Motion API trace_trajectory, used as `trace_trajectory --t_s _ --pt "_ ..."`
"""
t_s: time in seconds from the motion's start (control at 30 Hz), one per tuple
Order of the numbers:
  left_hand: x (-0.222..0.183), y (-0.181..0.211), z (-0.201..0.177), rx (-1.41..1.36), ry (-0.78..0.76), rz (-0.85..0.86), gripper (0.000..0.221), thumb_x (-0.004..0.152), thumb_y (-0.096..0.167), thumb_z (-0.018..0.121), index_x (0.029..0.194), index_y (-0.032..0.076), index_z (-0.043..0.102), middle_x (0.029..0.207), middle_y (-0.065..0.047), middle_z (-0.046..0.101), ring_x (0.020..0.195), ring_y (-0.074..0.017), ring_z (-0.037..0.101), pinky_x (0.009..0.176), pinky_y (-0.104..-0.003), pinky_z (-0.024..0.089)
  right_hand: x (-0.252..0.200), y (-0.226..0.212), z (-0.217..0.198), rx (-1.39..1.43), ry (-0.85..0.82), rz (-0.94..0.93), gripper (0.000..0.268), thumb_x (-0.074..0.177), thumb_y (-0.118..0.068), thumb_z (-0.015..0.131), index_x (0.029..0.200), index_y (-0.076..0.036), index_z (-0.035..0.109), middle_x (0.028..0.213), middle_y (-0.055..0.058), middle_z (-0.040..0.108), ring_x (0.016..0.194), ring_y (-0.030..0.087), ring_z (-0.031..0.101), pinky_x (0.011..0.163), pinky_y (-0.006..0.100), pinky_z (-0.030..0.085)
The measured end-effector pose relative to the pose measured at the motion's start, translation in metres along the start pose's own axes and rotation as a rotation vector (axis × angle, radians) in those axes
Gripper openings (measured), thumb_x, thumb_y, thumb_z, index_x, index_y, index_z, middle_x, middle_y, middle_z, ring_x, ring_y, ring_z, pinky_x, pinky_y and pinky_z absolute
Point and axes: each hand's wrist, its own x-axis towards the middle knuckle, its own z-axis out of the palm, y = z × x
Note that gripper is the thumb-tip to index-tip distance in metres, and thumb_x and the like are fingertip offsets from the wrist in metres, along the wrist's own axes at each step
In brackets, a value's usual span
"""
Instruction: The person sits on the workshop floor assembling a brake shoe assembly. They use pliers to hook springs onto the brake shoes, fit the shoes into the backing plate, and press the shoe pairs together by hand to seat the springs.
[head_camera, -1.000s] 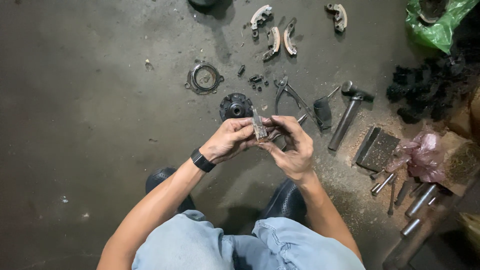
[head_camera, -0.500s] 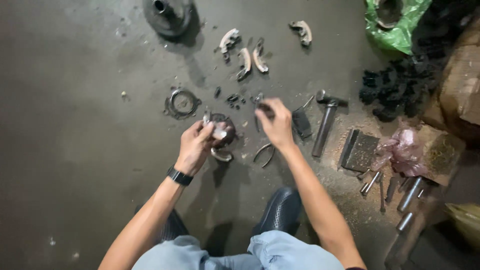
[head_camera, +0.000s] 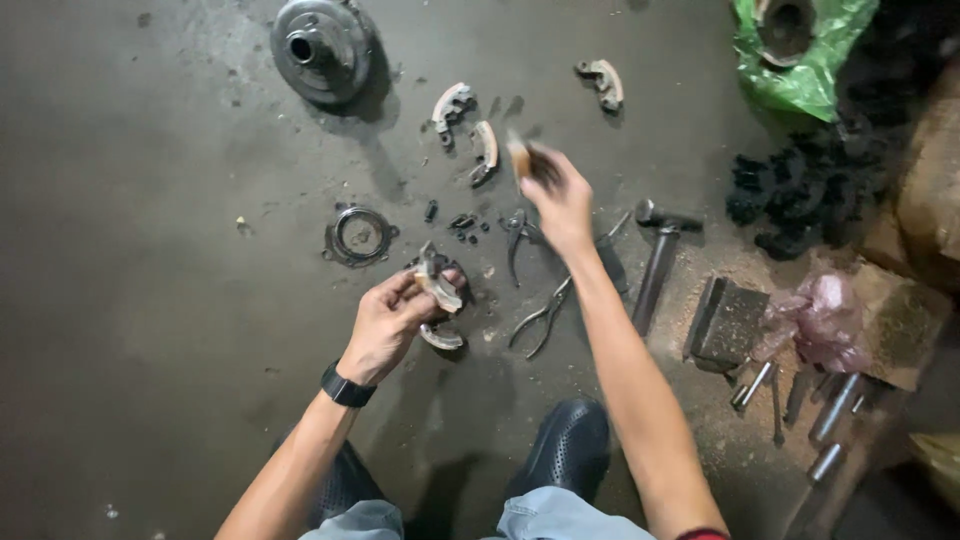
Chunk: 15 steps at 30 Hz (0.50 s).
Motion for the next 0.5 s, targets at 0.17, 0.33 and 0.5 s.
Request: trace_trajectory --t_s 0.17,0.33,0.5 --pt "0.009 -0.006 -0.006 0.223 0.066 -0.006 0.046 0.092 0.008 0.072 0.134 -0.003 0.057 0.119 -0.013 0.069 0.108 -0.0189 0.068 0.098 -0.035 0.056 -0.089 -0.039 0.004 0.189 0.016 0.104 0.054 0.089 0.009 0.071 0.14 0.01 0.053 0.133 0.014 0.063 0.125 0.022 0.062 0.112 0.035 0.05" --pt "0.01 -0.006 0.002 0.266 0.008 0.112 0.036 0.098 0.01 0.071 0.13 -0.003 0.062 0.12 -0.008 0.069 0.11 -0.0129 0.066 0.098 -0.03 0.054 -0.121 -0.044 0.012 0.226 0.003 0.173 0.053 0.09 0.009 0.071 0.14 0.012 0.053 0.132 0.016 0.064 0.12 0.023 0.065 0.106 0.035 0.056" --pt "0.008 -0.022 -0.01 0.213 0.068 0.05 0.034 0.094 0.017 0.071 0.124 0.003 0.06 0.101 -0.003 0.07 0.093 -0.0103 0.066 0.087 -0.027 0.055 -0.12 -0.065 0.026 0.51 -0.054 0.293 0.051 0.099 -0.004 0.067 0.145 0.012 0.051 0.139 0.019 0.062 0.126 0.026 0.063 0.111 0.04 0.049"
